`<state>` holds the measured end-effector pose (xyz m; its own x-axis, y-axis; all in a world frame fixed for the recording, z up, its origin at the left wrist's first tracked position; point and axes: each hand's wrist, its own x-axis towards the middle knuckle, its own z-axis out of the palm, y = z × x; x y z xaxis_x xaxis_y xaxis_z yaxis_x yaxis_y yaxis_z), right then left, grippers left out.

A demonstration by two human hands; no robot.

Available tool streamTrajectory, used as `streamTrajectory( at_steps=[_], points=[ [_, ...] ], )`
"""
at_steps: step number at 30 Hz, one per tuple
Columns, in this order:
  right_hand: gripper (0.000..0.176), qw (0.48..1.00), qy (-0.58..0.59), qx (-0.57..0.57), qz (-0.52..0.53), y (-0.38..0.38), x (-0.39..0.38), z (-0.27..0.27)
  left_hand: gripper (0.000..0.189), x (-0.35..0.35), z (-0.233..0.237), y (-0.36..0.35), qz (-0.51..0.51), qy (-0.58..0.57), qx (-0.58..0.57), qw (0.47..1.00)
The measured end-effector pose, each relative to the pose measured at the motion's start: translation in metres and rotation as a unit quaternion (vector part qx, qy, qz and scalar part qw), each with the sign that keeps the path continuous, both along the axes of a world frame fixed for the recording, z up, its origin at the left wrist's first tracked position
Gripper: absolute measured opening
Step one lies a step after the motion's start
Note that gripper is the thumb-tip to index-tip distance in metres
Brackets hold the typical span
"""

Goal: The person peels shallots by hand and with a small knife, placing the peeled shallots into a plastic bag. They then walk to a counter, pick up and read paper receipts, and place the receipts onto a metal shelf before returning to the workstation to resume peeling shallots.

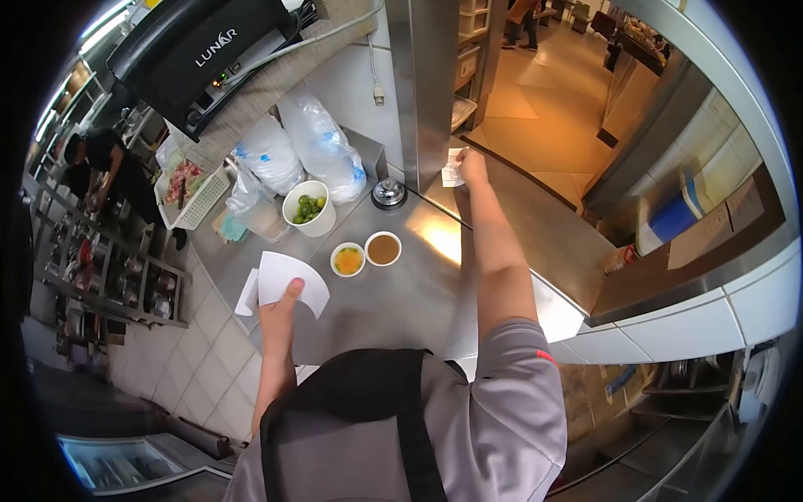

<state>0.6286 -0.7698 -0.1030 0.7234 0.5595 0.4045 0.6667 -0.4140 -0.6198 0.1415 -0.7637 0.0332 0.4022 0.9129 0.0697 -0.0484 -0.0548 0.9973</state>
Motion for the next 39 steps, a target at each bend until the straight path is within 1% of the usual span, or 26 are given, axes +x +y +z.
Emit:
streamTrajectory(
  at_steps=[1, 3, 4, 6, 7, 8, 9, 10, 11, 12, 13, 15, 16, 17, 19, 20, 21, 23, 24, 25, 27, 28, 30, 34, 37, 39],
  points=[
    [0.016, 0.999, 0.025, -0.035, -0.003, -0.002, 0.001, 0.007, 0.032, 0.001, 0.003, -0.002, 0.005, 0.004, 0.002, 1.000],
    [0.015, 0.998, -0.062, -0.003, -0.025, -0.019, -0.008, 0.022, 0.032, 0.005, 0.008, -0.005, -0.010, -0.023, -0.022, 0.999],
    [0.015, 0.998, -0.061, -0.004, -0.023, -0.028, -0.022, 0.038, 0.032, 0.006, 0.008, -0.004, -0.008, -0.022, -0.023, 0.999],
    [0.017, 0.976, -0.197, 0.009, -0.097, -0.041, -0.065, 0.069, 0.035, 0.011, 0.004, -0.004, -0.058, -0.051, -0.059, 0.995],
    [0.019, 0.999, -0.005, 0.036, 0.033, -0.044, -0.084, 0.071, 0.035, 0.016, 0.002, -0.003, -0.057, -0.050, -0.061, 0.995],
    [0.019, 0.943, 0.240, 0.078, 0.216, -0.054, -0.132, 0.094, 0.039, 0.025, 0.000, -0.002, -0.119, -0.083, -0.040, 0.989],
    [0.025, 0.860, 0.340, 0.070, 0.373, -0.060, -0.165, 0.099, 0.043, 0.035, -0.003, 0.001, -0.181, -0.117, -0.018, 0.976],
    [0.037, 0.765, 0.457, 0.057, 0.451, -0.069, -0.205, 0.105, 0.043, 0.044, -0.010, 0.007, -0.182, -0.117, -0.020, 0.976],
    [0.047, 0.634, 0.580, 0.077, 0.506, -0.073, -0.232, 0.099, 0.046, 0.054, -0.021, 0.014, -0.215, -0.112, 0.050, 0.969],
    [0.051, 0.533, 0.641, 0.082, 0.545, -0.076, -0.249, 0.095, 0.049, 0.060, -0.026, 0.017, -0.248, -0.106, 0.120, 0.955],
    [0.051, 0.533, 0.643, 0.083, 0.543, -0.079, -0.261, 0.096, 0.049, 0.064, -0.025, 0.018, -0.249, -0.105, 0.117, 0.956],
    [0.039, 0.435, 0.692, 0.170, 0.550, -0.084, -0.276, 0.104, 0.051, 0.070, -0.019, 0.017, -0.280, -0.094, 0.099, 0.950],
    [0.040, 0.410, 0.696, 0.200, 0.555, -0.082, -0.277, 0.099, 0.052, 0.069, -0.006, 0.010, -0.287, -0.115, 0.059, 0.949],
    [0.040, 0.411, 0.694, 0.202, 0.555, -0.083, -0.277, 0.101, 0.052, 0.069, -0.009, 0.010, -0.289, -0.115, 0.060, 0.948],
    [0.040, 0.483, 0.687, 0.224, 0.495, -0.089, -0.276, 0.115, 0.050, 0.072, -0.029, 0.017, -0.276, -0.112, 0.012, 0.954],
    [0.041, 0.502, 0.689, 0.234, 0.467, -0.092, -0.277, 0.128, 0.043, 0.076, -0.045, 0.023, -0.281, -0.061, 0.047, 0.957],
    [0.041, 0.502, 0.690, 0.235, 0.465, -0.094, -0.273, 0.131, 0.043, 0.068, -0.044, 0.021, -0.283, -0.060, 0.045, 0.956],
    [0.041, 0.588, 0.628, 0.266, 0.434, -0.098, -0.264, 0.136, 0.036, 0.045, -0.038, 0.019, -0.416, 0.221, 0.033, 0.882],
    [0.038, 0.627, 0.597, 0.274, 0.418, -0.099, -0.263, 0.140, 0.036, 0.035, -0.024, 0.020, -0.514, 0.263, 0.019, 0.816],
    [0.038, 0.626, 0.597, 0.273, 0.421, -0.103, -0.262, 0.144, 0.036, 0.025, -0.017, 0.021, -0.511, 0.264, 0.020, 0.818],
    [0.035, 0.672, 0.554, 0.239, 0.430, -0.113, -0.261, 0.150, 0.048, 0.007, -0.011, 0.020, -0.553, 0.123, -0.150, 0.810],
    [0.031, 0.680, 0.547, 0.225, 0.434, -0.115, -0.263, 0.150, 0.048, 0.005, -0.013, 0.023, -0.550, 0.123, -0.155, 0.811],
    [0.031, 0.700, 0.531, 0.197, 0.435, -0.115, -0.269, 0.151, 0.063, 0.008, -0.018, 0.032, -0.508, -0.095, -0.257, 0.817],
    [0.029, 0.753, 0.462, 0.154, 0.442, -0.110, -0.287, 0.153, 0.073, 0.031, 0.000, 0.031, -0.410, -0.181, -0.302, 0.842],
    [0.029, 0.787, 0.414, 0.114, 0.443, -0.109, -0.292, 0.154, 0.064, 0.041, -0.002, 0.042, -0.354, -0.230, -0.367, 0.829],
    [0.030, 0.806, 0.383, 0.094, 0.441, -0.110, -0.293, 0.154, 0.052, 0.046, -0.003, 0.046, -0.254, -0.214, -0.330, 0.884]
  ],
)
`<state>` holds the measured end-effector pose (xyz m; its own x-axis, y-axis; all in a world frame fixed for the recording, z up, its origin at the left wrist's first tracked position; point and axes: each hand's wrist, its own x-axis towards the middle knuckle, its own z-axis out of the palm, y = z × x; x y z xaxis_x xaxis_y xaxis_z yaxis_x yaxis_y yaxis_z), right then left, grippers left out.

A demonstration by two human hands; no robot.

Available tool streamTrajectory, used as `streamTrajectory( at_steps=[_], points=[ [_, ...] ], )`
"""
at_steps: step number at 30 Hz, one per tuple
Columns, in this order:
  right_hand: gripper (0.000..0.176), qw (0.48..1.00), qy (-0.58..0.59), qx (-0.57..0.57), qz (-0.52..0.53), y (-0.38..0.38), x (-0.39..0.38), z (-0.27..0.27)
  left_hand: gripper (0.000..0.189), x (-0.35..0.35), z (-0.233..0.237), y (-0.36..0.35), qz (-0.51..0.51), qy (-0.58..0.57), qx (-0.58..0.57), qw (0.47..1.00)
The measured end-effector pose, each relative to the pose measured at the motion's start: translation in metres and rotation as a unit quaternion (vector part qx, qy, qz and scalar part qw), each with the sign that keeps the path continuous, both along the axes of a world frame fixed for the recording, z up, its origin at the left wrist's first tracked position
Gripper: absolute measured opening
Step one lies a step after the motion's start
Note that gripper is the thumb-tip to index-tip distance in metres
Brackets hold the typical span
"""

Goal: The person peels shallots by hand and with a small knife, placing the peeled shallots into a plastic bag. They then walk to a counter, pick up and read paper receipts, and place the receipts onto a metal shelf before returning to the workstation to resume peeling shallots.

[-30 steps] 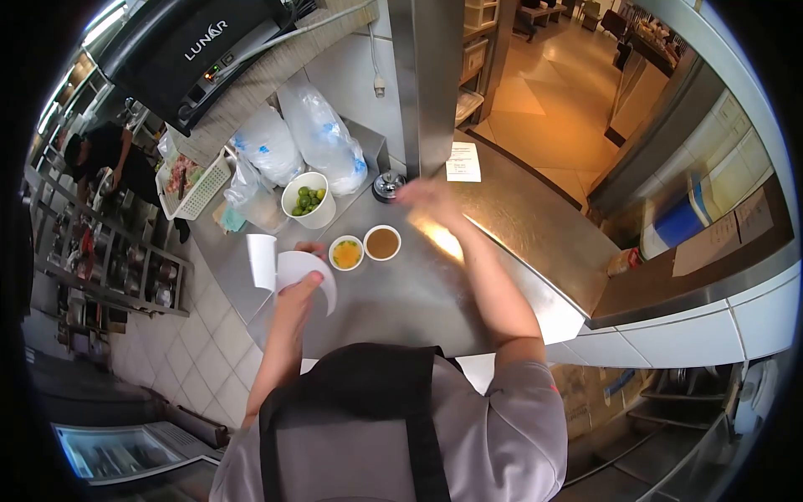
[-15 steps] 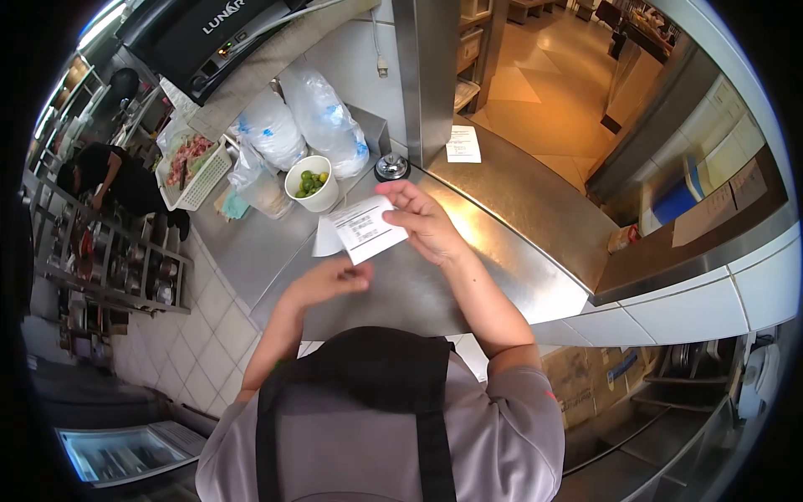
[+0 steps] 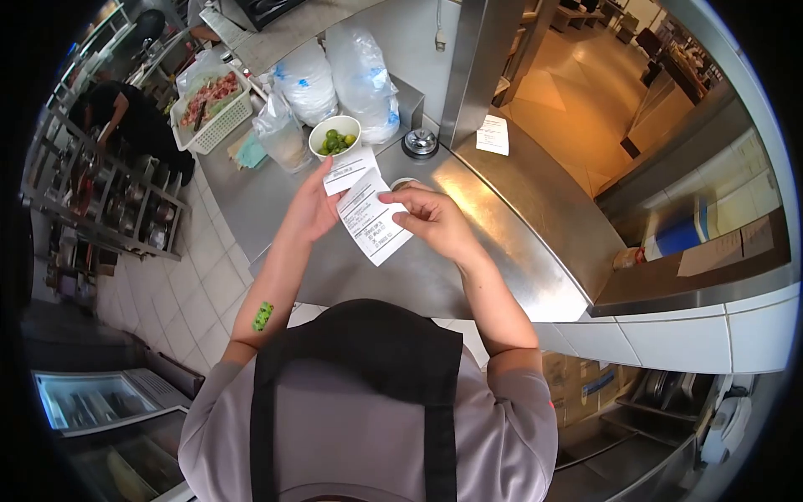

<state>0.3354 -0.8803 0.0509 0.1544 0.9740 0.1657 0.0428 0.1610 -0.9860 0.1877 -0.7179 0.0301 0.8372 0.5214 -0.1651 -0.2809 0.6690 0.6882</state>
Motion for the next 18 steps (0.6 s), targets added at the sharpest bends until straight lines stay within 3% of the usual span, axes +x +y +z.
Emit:
streamTrajectory(
  at_steps=[1, 6, 8, 14, 17, 18],
  points=[
    [0.028, 1.000, -0.007, -0.015, -0.006, -0.001, 0.001, -0.001, 0.041, 0.000, 0.002, 0.002, 0.047, 0.011, -0.031, 0.998],
    [0.022, 0.993, -0.113, -0.019, -0.039, 0.003, 0.007, -0.011, 0.035, -0.006, 0.009, 0.005, 0.143, -0.014, -0.017, 0.990],
    [0.017, 0.948, -0.304, 0.006, -0.098, 0.004, 0.007, 0.005, 0.035, -0.008, 0.013, -0.002, 0.147, -0.035, 0.023, 0.988],
    [0.016, 0.925, -0.369, -0.008, -0.086, 0.001, 0.016, 0.052, 0.038, -0.009, 0.024, -0.015, 0.164, -0.086, 0.043, 0.982],
    [0.018, 0.904, -0.421, 0.044, -0.056, 0.000, 0.022, 0.061, 0.039, -0.014, 0.031, -0.010, 0.167, -0.124, 0.042, 0.977],
    [0.018, 0.902, -0.426, 0.046, -0.053, -0.001, 0.027, 0.066, 0.038, -0.020, 0.036, -0.004, 0.216, -0.126, 0.044, 0.967]
  ],
)
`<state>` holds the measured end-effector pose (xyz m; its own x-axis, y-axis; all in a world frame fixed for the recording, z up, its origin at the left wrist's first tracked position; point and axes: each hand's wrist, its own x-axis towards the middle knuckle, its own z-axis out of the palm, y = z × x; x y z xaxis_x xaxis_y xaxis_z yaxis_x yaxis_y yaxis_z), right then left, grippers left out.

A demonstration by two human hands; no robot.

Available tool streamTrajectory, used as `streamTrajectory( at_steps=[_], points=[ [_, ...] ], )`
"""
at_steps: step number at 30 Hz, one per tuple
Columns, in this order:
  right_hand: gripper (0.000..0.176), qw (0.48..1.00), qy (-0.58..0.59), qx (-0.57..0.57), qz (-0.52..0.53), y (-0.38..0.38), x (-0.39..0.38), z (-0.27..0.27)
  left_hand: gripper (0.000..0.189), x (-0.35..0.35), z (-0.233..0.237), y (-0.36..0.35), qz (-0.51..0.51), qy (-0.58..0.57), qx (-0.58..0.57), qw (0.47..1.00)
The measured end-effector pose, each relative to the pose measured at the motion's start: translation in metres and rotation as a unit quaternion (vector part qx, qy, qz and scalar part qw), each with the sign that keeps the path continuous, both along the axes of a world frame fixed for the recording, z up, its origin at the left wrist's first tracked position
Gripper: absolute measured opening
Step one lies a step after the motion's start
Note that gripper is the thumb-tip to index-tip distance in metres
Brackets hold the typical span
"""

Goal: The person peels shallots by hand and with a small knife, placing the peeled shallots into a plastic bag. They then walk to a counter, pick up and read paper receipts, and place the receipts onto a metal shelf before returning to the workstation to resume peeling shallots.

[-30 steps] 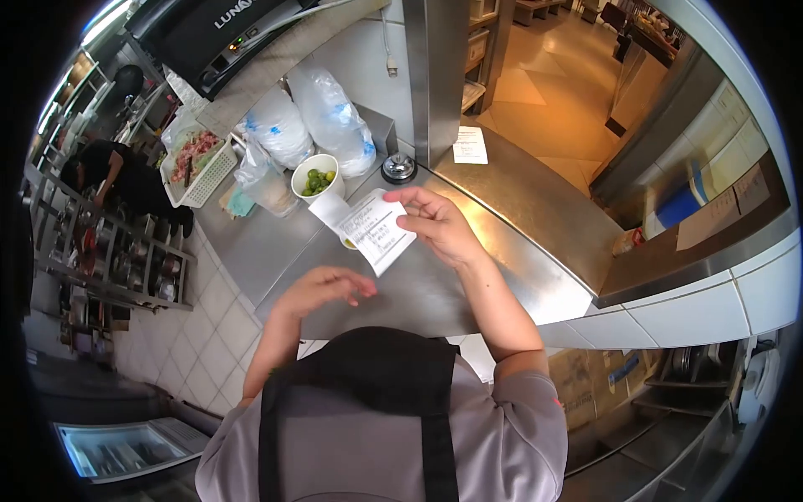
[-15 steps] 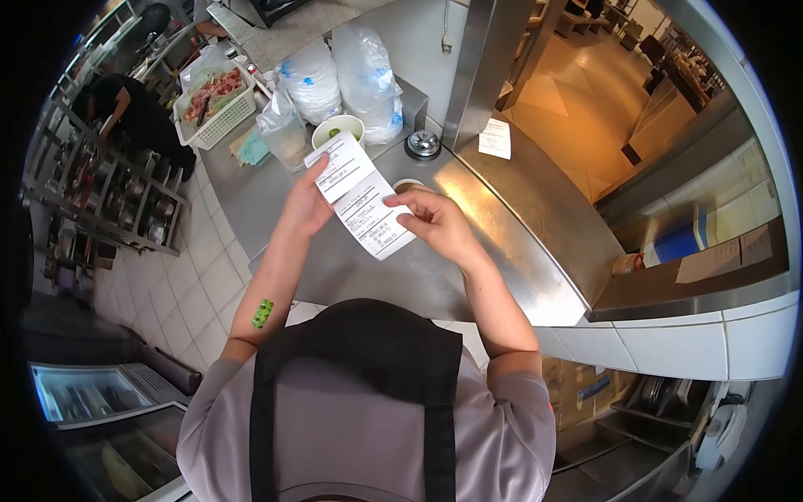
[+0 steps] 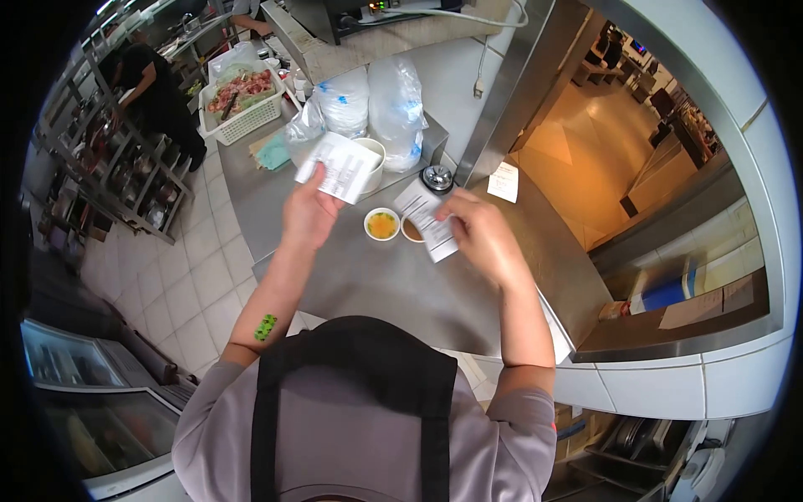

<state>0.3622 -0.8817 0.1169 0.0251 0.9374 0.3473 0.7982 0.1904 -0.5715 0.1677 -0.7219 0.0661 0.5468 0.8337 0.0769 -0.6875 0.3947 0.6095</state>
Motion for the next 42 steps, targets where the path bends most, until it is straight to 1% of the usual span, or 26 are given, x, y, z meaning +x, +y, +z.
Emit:
streamTrajectory(
  at_steps=[1, 2, 3, 5, 6, 7, 8, 9, 10, 12, 14, 16, 17, 20, 21, 22, 26, 28, 29, 31, 33, 35, 37, 39, 40, 42],
  points=[
    [0.019, 0.998, -0.015, 0.027, -0.061, -0.004, 0.005, 0.008, 0.036, -0.007, 0.004, 0.005, 0.048, -0.005, -0.004, 0.999],
    [0.019, 0.991, -0.030, 0.056, -0.121, -0.007, 0.011, 0.019, 0.036, -0.016, 0.007, 0.011, 0.050, -0.009, -0.001, 0.999],
    [0.020, 0.976, -0.049, 0.119, -0.177, -0.010, 0.021, 0.034, 0.037, -0.027, 0.010, 0.017, 0.046, 0.012, 0.016, 0.999],
    [0.020, 0.919, -0.106, 0.258, -0.277, -0.017, 0.051, 0.075, 0.037, -0.041, 0.016, 0.023, 0.034, 0.049, 0.032, 0.998],
    [0.015, 0.897, -0.093, 0.339, -0.268, -0.021, 0.064, 0.102, 0.037, -0.045, 0.016, 0.023, 0.036, 0.049, 0.034, 0.998],
    [0.011, 0.863, -0.122, 0.414, -0.264, -0.026, 0.084, 0.126, 0.037, -0.048, 0.016, 0.022, 0.030, 0.057, 0.036, 0.997],
    [0.011, 0.837, -0.091, 0.472, -0.263, -0.029, 0.094, 0.150, 0.036, -0.050, 0.016, 0.020, 0.021, 0.066, 0.038, 0.997],
    [0.012, 0.806, -0.107, 0.490, -0.314, -0.035, 0.103, 0.172, 0.037, -0.051, 0.012, 0.017, 0.036, 0.073, 0.046, 0.996],
    [0.014, 0.778, -0.137, 0.533, -0.303, -0.039, 0.118, 0.193, 0.038, -0.048, 0.011, 0.016, 0.042, 0.071, 0.063, 0.995],
    [0.016, 0.751, -0.095, 0.583, -0.295, -0.039, 0.132, 0.227, 0.039, -0.049, 0.011, 0.011, 0.038, 0.082, 0.058, 0.994],
    [0.019, 0.722, -0.151, 0.560, -0.377, -0.040, 0.159, 0.249, 0.039, -0.051, 0.005, 0.011, 0.026, 0.098, 0.062, 0.993],
    [0.023, 0.754, -0.139, 0.475, -0.431, -0.039, 0.168, 0.260, 0.038, -0.054, -0.001, 0.014, 0.022, 0.116, 0.055, 0.991],
    [0.023, 0.755, -0.121, 0.462, -0.448, -0.040, 0.167, 0.260, 0.038, -0.057, -0.004, 0.014, 0.012, 0.113, 0.064, 0.991],
    [0.023, 0.746, -0.132, 0.470, -0.453, -0.042, 0.166, 0.264, 0.038, -0.065, -0.015, 0.017, 0.025, 0.132, 0.063, 0.989],
    [0.024, 0.756, -0.105, 0.488, -0.424, -0.042, 0.163, 0.266, 0.038, -0.069, -0.019, 0.018, 0.025, 0.137, 0.061, 0.988],
    [0.024, 0.753, -0.109, 0.491, -0.425, -0.042, 0.160, 0.272, 0.037, -0.072, -0.022, 0.019, 0.026, 0.142, 0.058, 0.988],
    [0.027, 0.731, -0.163, 0.472, -0.464, -0.039, 0.168, 0.302, 0.032, -0.084, -0.027, 0.016, 0.056, 0.167, 0.042, 0.983],
    [0.022, 0.703, -0.187, 0.493, -0.477, -0.030, 0.158, 0.317, 0.032, -0.093, -0.032, 0.018, 0.061, 0.171, 0.041, 0.983],
    [0.021, 0.711, -0.121, 0.511, -0.467, -0.027, 0.151, 0.323, 0.034, -0.098, -0.036, 0.020, 0.059, 0.186, 0.032, 0.980],
    [0.020, 0.707, -0.146, 0.528, -0.447, -0.023, 0.167, 0.332, 0.035, -0.109, -0.045, 0.023, 0.059, 0.210, 0.025, 0.976],
    [0.019, 0.700, -0.170, 0.543, -0.430, -0.022, 0.169, 0.332, 0.035, -0.118, -0.047, 0.021, 0.070, 0.221, 0.016, 0.973],
    [0.030, 0.712, -0.125, 0.478, -0.498, -0.032, 0.139, 0.317, 0.035, -0.129, -0.048, 0.021, 0.075, 0.234, 0.009, 0.969],
    [0.031, 0.686, -0.080, 0.577, -0.435, -0.041, 0.133, 0.285, 0.034, -0.141, -0.049, 0.025, 0.077, 0.225, 0.002, 0.971],
    [0.025, 0.645, -0.058, 0.637, -0.418, -0.044, 0.088, 0.238, 0.033, -0.161, -0.056, 0.032, 0.070, 0.224, -0.002, 0.972],
    [0.022, 0.656, -0.036, 0.617, -0.434, -0.043, 0.066, 0.210, 0.033, -0.172, -0.061, 0.039, 0.071, 0.217, -0.005, 0.974],
    [0.021, 0.720, 0.043, 0.615, -0.320, -0.022, 0.010, 0.154, 0.032, -0.198, -0.067, 0.053, 0.065, 0.212, -0.003, 0.975]
  ],
)
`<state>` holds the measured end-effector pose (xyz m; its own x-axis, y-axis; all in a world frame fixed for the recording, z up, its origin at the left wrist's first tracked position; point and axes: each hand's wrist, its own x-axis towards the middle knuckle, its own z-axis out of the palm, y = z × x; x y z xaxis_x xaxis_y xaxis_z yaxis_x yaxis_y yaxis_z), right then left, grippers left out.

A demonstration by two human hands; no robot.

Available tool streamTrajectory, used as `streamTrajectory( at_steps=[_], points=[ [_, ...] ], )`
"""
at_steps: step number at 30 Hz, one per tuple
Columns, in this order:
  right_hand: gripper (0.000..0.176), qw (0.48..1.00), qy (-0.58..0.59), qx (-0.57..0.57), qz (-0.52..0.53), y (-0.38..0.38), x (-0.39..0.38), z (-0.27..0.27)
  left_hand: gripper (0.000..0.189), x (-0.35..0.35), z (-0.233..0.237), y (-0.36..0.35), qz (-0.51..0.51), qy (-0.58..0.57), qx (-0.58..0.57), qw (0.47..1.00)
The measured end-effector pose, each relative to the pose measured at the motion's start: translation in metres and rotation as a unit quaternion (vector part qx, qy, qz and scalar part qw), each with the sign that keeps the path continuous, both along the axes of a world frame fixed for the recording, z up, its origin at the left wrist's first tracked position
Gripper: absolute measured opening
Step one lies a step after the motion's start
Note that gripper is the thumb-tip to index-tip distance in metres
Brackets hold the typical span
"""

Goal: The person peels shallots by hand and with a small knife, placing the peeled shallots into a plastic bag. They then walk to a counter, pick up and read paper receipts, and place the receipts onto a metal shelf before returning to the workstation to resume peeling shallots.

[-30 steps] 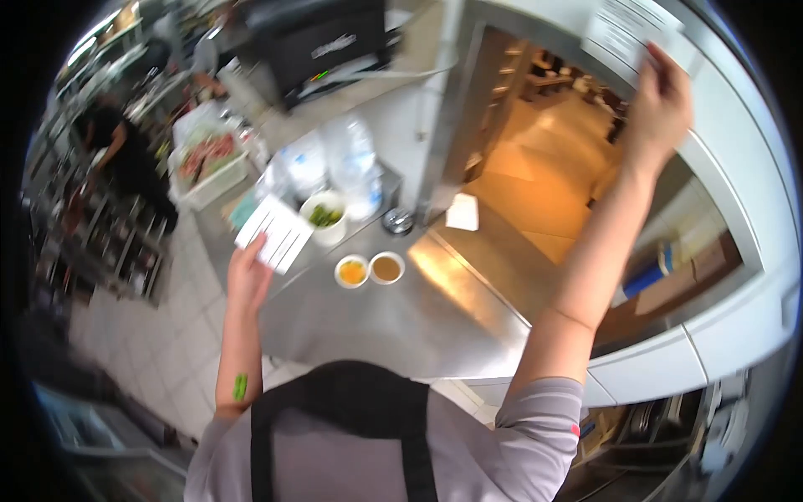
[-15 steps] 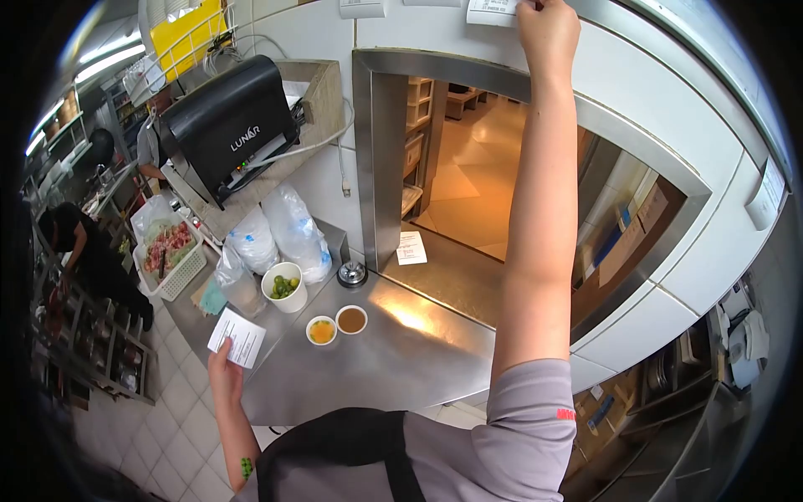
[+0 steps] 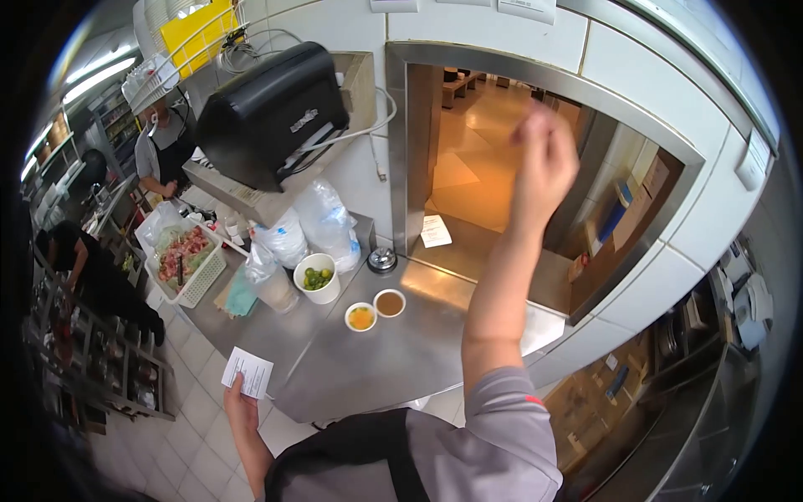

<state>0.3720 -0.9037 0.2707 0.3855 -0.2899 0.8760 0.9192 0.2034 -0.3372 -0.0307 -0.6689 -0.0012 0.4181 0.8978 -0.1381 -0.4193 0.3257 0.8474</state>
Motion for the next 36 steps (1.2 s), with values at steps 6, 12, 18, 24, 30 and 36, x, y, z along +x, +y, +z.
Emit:
streamTrajectory(
  at_steps=[6, 12, 18, 24, 30, 36],
  points=[
    [0.019, 0.627, 0.138, -0.466, 0.609, 0.159, -0.210, -0.218, 0.029, -0.113, 0.005, 0.050, 0.019, 0.047, 0.036, 0.998],
    [0.026, 0.484, 0.226, -0.461, 0.709, 0.270, -0.430, -0.302, 0.028, -0.218, 0.000, 0.083, 0.035, 0.033, 0.030, 0.998],
    [0.021, 0.398, 0.210, -0.488, 0.748, 0.343, -0.494, -0.304, 0.026, -0.281, 0.007, 0.124, 0.056, 0.052, 0.101, 0.992],
    [0.009, 0.374, 0.219, -0.492, 0.755, 0.454, -0.517, -0.287, 0.006, -0.329, 0.006, 0.216, 0.188, 0.206, 0.217, 0.936],
    [0.007, 0.372, 0.280, -0.392, 0.794, 0.613, -0.566, -0.262, 0.008, -0.386, 0.032, 0.342, 0.310, 0.204, 0.215, 0.903],
    [0.009, 0.458, 0.383, -0.280, 0.752, 0.770, -0.600, -0.223, 0.018, -0.472, 0.027, 0.454, 0.420, 0.095, 0.146, 0.891]
  ],
)
